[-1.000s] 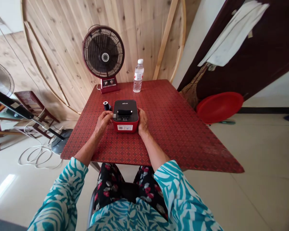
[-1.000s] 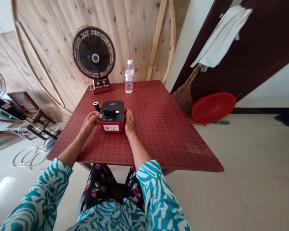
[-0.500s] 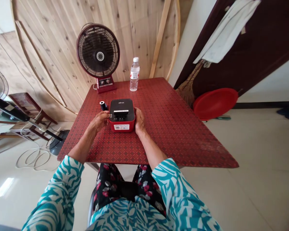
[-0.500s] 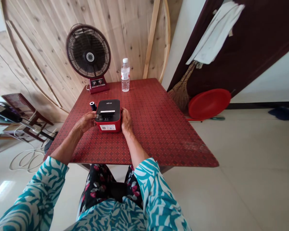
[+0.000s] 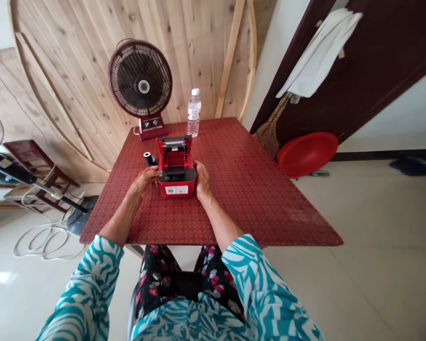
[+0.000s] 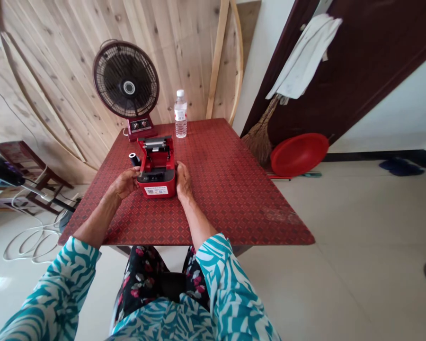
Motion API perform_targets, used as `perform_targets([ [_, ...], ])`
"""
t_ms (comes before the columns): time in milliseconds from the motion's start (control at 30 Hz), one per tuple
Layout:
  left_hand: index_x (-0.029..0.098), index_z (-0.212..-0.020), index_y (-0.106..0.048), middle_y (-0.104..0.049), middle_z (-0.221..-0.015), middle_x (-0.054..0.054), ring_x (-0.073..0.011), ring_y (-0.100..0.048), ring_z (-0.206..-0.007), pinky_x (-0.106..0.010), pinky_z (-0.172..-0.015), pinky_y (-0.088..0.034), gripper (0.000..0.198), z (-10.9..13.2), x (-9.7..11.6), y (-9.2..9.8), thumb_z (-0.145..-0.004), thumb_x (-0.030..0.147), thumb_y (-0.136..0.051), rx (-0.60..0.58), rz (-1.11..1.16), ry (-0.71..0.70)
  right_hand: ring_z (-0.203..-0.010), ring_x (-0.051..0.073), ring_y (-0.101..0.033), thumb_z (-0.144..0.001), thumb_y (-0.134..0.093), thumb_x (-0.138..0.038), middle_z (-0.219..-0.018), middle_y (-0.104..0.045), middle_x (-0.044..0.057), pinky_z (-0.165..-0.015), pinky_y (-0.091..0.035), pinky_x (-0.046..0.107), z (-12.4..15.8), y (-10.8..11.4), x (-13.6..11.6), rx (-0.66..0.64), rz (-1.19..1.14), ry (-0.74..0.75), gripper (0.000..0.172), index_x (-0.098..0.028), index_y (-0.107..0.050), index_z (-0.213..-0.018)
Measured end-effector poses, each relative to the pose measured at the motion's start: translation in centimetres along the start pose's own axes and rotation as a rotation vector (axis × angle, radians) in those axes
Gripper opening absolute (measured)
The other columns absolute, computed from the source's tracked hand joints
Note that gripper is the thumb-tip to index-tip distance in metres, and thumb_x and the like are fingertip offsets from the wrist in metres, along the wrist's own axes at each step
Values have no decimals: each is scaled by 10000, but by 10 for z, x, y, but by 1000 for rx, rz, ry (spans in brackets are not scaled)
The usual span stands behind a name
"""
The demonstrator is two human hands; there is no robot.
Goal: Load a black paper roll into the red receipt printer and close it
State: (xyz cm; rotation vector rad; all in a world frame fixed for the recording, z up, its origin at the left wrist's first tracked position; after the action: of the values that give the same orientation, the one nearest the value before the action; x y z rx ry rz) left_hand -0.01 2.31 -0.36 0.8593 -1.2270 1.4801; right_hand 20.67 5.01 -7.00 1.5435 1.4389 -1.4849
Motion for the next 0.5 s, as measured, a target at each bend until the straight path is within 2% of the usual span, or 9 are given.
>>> perform_targets([
  [133, 163, -881, -641, -611, -590, 44, -68, -495, -421, -193, -453, -396, 298, 0, 9, 2, -605, 216, -741, 8, -84, -79, -1070, 199, -646, -870, -434, -669, -1130, -731, 74, -975, -492, 377, 0, -1, -5, -24, 28, 26, 558, -224, -658, -1122],
  [233, 152, -779, -675, -612, -601, 25, -58, -474, -453, -188, -479, -387, 228, -3, 29, 3, -632, 295, -774, 46, -195, -268, -1082, 206, -641, -857, -446, -676, -1149, -726, 78, -981, -489, 383, 1, -1, -6, -13, 11, 5, 572, -216, -656, -1125],
  [333, 168, -781, -733, -671, -667, -1, -94, -541, -566, -195, -548, -422, 179, -10, 52, -6, -657, 290, -775, 47, -404, -472, -1108, 215, -635, -830, -478, -681, -1169, -723, 77, -1000, -483, 395, 1, -1, -5, 2, -16, -20, 577, -214, -662, -1115],
  [433, 204, -812, -779, -738, -781, -22, -143, -617, -703, -214, -632, -459, 141, -23, 67, -28, -678, 241, -756, -119, -682, -549, -1095, 213, -645, -819, -494, -672, -1163, -727, 75, -1015, -480, 406, 0, -3, -2, 0, -40, -36, 571, -212, -664, -1112],
  [500, 222, -774, -786, -743, -760, -18, -154, -626, -691, -219, -634, -459, 120, -35, 68, -44, -664, 191, -749, -279, -852, -504, -1074, 209, -653, -816, -505, -662, -1146, -736, 65, -1017, -484, 413, -1, -3, 0, -2, -46, -41, 552, -219, -669, -1102],
])
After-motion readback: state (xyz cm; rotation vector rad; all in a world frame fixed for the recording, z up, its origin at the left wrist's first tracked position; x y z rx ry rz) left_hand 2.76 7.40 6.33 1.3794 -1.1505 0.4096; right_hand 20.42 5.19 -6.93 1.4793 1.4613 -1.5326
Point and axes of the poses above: each hand's wrist, its own z-axis away from the middle knuckle, its own y-axis out of the back of the hand, x = y × z, the point moved 4 cm from there along -z, towards the middle knuckle
